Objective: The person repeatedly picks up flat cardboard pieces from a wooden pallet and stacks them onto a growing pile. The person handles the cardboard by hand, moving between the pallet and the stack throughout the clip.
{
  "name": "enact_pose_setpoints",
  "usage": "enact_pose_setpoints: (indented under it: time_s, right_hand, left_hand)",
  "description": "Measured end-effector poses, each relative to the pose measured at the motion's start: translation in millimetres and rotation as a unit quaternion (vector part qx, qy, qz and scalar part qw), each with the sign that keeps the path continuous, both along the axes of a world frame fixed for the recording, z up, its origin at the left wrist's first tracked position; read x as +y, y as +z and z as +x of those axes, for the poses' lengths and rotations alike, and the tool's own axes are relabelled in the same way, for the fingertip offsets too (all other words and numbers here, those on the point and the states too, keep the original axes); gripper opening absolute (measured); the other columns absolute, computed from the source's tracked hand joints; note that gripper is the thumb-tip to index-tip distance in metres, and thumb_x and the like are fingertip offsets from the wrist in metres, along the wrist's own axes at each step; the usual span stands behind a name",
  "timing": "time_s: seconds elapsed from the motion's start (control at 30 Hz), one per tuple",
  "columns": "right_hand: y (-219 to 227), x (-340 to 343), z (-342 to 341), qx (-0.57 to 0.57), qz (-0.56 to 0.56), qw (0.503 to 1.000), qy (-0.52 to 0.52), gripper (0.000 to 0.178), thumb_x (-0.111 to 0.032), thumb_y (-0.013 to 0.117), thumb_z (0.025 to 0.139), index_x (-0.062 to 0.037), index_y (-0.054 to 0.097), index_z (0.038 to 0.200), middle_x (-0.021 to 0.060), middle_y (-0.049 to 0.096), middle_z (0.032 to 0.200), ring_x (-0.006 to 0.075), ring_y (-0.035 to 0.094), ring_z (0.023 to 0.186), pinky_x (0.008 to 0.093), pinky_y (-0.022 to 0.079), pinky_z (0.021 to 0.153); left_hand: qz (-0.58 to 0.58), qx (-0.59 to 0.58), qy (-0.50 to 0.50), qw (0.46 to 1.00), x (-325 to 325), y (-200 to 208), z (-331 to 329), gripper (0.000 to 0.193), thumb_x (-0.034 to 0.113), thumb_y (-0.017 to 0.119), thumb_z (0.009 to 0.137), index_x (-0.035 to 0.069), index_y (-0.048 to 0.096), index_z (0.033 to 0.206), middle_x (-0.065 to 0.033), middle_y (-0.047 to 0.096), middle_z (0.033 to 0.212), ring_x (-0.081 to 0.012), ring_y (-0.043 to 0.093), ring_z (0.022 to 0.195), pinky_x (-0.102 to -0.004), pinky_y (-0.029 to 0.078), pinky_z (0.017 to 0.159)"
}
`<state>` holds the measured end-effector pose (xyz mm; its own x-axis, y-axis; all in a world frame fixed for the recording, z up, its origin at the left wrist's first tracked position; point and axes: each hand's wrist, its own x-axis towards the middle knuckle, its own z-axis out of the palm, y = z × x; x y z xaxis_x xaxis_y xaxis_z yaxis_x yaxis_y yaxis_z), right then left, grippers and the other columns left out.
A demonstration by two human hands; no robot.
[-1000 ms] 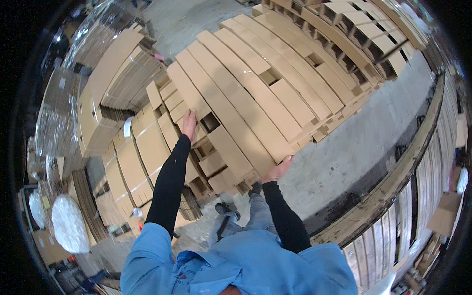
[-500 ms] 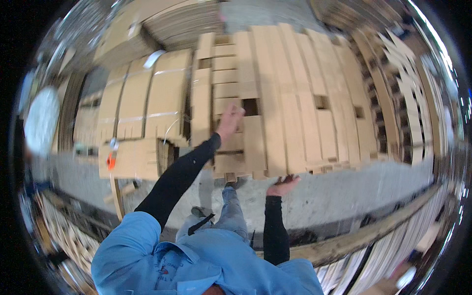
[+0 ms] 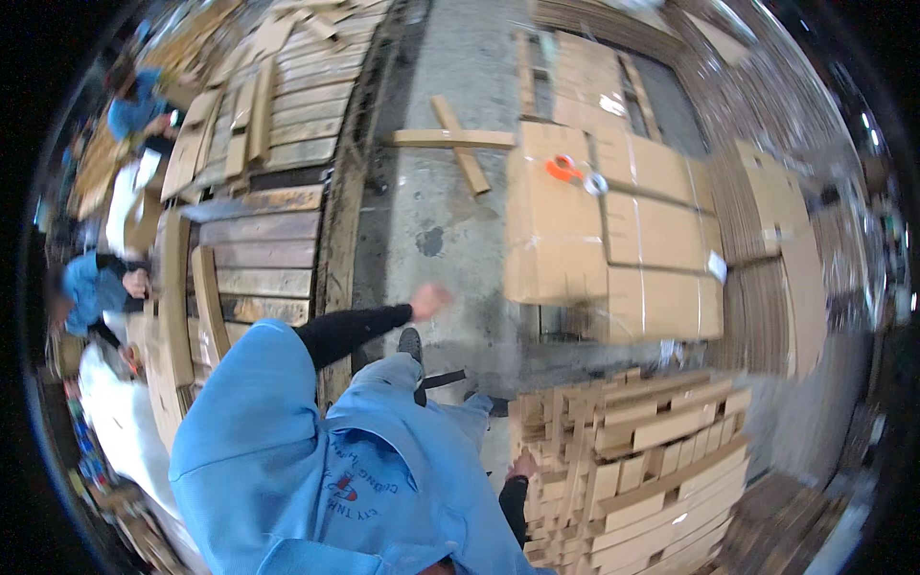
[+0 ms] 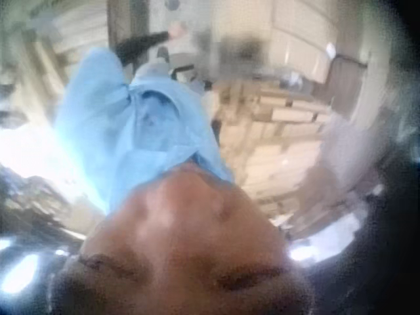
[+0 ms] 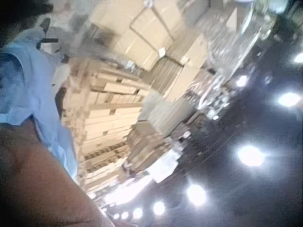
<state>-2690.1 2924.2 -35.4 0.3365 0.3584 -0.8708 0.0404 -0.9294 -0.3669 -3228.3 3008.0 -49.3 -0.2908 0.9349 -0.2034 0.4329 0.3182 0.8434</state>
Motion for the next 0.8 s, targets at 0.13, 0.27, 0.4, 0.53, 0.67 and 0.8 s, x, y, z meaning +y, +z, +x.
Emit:
enact_pose_setpoints:
  time_s: [0.13,0.27,0.4,0.53,0.67,0.8]
  right_hand:
    - [-18,124,-98,0.124,0.071,0.986,0.091,0.021,-0.025,0.066,0.090,-0.0117,0.059,0.105,-0.0021,0.050,0.077,0.0126,0.048,0.062,0.0297,0.040,0.052]
    - [0,234,-267,0.103,0.119,0.934,0.321,0.037,-0.032,0.063,0.091,-0.0102,0.053,0.118,0.0047,0.055,0.097,0.0168,0.053,0.081,0.0318,0.043,0.060]
    - [18,292,-422,0.091,0.109,0.872,0.469,0.068,-0.041,0.064,0.090,-0.0053,0.040,0.143,0.0175,0.052,0.136,0.0322,0.055,0.117,0.0473,0.048,0.089]
    - [7,299,-577,0.126,0.086,0.782,0.605,0.085,-0.044,0.066,0.088,-0.0027,0.028,0.151,0.0222,0.039,0.150,0.0388,0.045,0.131,0.0549,0.040,0.102]
    - [19,202,-729,0.143,0.133,0.682,0.705,0.090,-0.037,0.076,0.082,0.0061,0.031,0.147,0.0188,0.057,0.127,0.0239,0.058,0.109,0.0353,0.048,0.091]
    - [58,68,-831,0.131,0.129,0.513,0.838,0.104,-0.041,0.080,0.076,0.0102,0.024,0.147,0.0300,0.045,0.142,0.0334,0.047,0.132,0.0385,0.036,0.109]
  left_hand:
    - [-0.049,0.036,0.251,0.966,-41,88,-154,0.033,0.031,0.067,0.084,0.001,0.060,0.098,-0.0217,0.069,0.096,-0.0392,0.066,0.093,-0.0474,0.052,0.078]
    - [-0.027,0.020,0.446,0.894,-151,101,-256,0.037,0.028,0.066,0.085,0.000,0.058,0.108,-0.0196,0.069,0.097,-0.0374,0.066,0.096,-0.0452,0.052,0.083]
    - [-0.073,0.157,0.603,0.779,-270,85,-262,0.048,0.027,0.068,0.083,-0.002,0.055,0.119,-0.0267,0.057,0.123,-0.0411,0.054,0.115,-0.0452,0.043,0.100]
    - [-0.143,0.189,0.699,0.675,-358,62,-218,0.058,0.026,0.070,0.079,-0.002,0.052,0.127,-0.0275,0.041,0.141,-0.0445,0.041,0.128,-0.0477,0.037,0.107]
    - [-0.305,0.172,0.709,0.613,-436,71,-193,0.069,0.029,0.077,0.072,0.003,0.050,0.130,-0.0271,0.034,0.148,-0.0438,0.035,0.134,-0.0507,0.034,0.109]
    - [-0.472,0.150,0.640,0.587,-523,85,-190,0.079,0.031,0.081,0.068,0.009,0.047,0.136,-0.0242,0.027,0.153,-0.0429,0.027,0.141,-0.0584,0.028,0.111]
